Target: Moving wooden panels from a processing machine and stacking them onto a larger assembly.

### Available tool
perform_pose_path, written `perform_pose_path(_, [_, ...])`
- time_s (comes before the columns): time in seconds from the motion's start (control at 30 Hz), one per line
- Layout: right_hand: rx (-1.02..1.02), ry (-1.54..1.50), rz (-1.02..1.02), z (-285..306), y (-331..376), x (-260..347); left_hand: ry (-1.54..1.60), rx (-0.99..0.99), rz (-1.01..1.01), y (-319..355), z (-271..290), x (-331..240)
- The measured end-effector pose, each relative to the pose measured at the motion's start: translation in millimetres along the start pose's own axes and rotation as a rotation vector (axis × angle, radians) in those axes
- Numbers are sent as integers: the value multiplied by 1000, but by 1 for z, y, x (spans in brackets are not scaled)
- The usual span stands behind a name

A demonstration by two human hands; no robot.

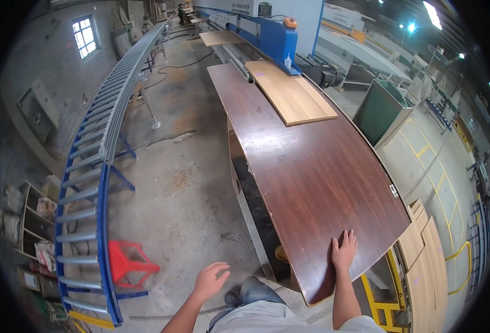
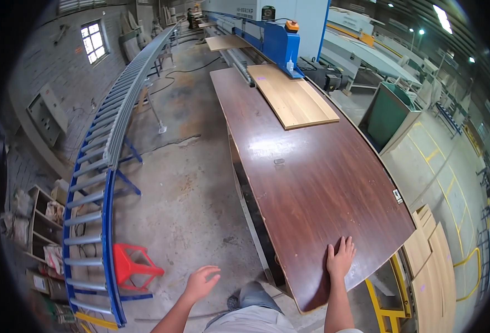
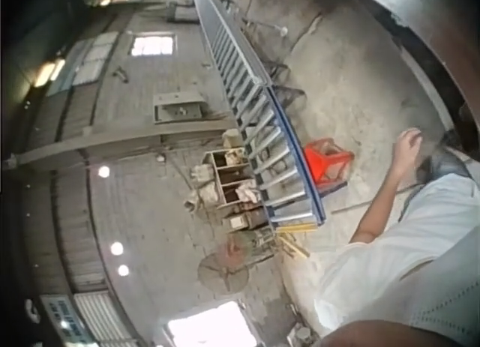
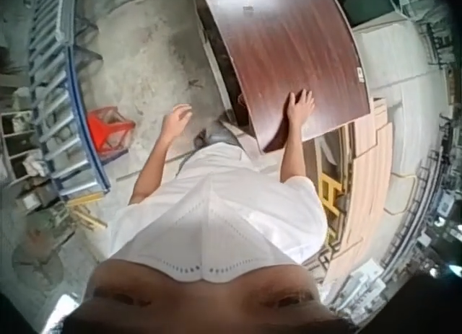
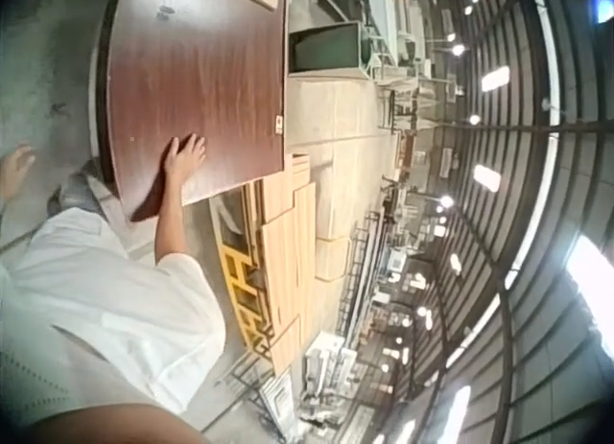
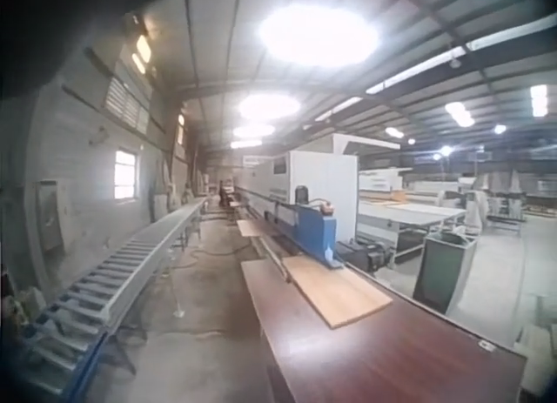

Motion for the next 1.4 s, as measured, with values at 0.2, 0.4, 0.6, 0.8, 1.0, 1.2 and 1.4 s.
perform_pose_path(0.2, [-21,4,-173,-13,8,51,11,-30,-177,-120,46,41])
perform_pose_path(0.4, [-52,26,-262,-44,-50,118,55,27,-119,-300,80,84])
perform_pose_path(0.6, [-51,-79,-165,-91,-133,241,120,25,-217,-480,107,106])
perform_pose_path(0.8, [7,-189,-198,-146,-217,378,88,121,-247,-712,131,162])
perform_pose_path(1.0, [-62,-355,-502,-191,-281,428,-49,58,-275,-985,147,221])
perform_pose_path(1.2, [-130,-432,-731,-185,-289,452,-287,99,-348,-1211,114,229])
perform_pose_path(1.4, [-165,-415,-843,-195,-298,454,-580,265,-326,-1308,92,270])
Point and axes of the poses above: each hand's wrist, its own y-axis away from the middle knuckle, its own z-axis out of the back of the hand, x = y × z, the point moved 10 cm from there along -y, towards the middle knuckle, and after that the axes turned 14 degrees about -z, right-handed, at the moved point
